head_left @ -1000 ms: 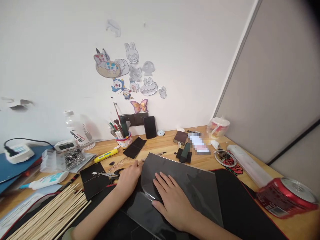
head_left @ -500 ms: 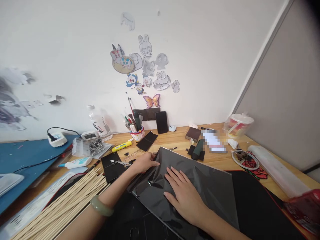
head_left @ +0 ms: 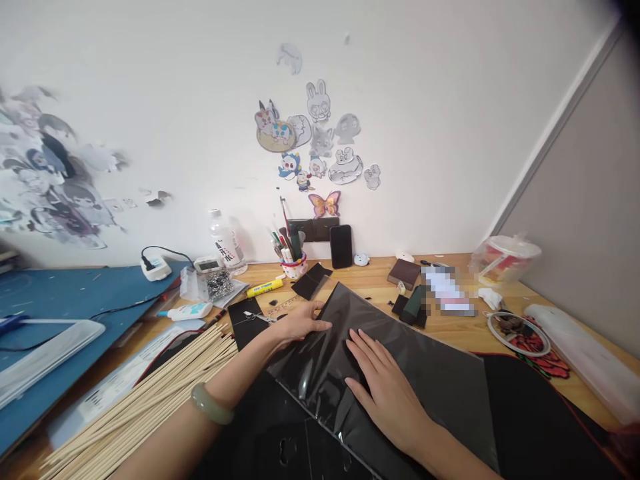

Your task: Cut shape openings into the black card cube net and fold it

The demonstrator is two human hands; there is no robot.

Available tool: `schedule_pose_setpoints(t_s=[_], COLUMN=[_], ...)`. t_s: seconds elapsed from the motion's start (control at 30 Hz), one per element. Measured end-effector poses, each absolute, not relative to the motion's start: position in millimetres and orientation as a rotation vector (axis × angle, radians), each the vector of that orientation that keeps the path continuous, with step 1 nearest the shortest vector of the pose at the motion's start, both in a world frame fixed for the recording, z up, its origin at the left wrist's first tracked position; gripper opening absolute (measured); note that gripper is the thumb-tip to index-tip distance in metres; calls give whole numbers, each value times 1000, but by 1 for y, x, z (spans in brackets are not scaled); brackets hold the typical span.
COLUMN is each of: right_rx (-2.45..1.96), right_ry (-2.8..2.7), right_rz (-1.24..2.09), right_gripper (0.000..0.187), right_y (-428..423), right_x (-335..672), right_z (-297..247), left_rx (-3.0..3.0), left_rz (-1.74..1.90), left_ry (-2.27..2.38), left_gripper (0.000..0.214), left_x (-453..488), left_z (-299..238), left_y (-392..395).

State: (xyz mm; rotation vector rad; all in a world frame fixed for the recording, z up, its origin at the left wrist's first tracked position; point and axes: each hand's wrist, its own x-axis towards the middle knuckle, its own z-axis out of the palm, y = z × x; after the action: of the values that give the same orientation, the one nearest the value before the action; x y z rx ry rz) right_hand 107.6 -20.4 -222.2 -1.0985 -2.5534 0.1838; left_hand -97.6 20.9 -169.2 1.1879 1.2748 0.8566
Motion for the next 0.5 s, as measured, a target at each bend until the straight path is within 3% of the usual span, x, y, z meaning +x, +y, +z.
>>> schedule_pose_setpoints(t_s=[0.33, 0.5], right_rx=[-993, -1117], right_ry=[-2240, -1635], right_rz=[-205, -398], right_gripper=[50, 73], right_y=[-4, 26], right_x=[121, 151], right_z=[-197, -164], left_rx=[1287, 1225], left_rz=[1291, 1434], left_ry=[1037, 973], left_gripper=[20, 19], left_x=[-97, -113], left_z=[-140, -112], left_y=[-14, -30])
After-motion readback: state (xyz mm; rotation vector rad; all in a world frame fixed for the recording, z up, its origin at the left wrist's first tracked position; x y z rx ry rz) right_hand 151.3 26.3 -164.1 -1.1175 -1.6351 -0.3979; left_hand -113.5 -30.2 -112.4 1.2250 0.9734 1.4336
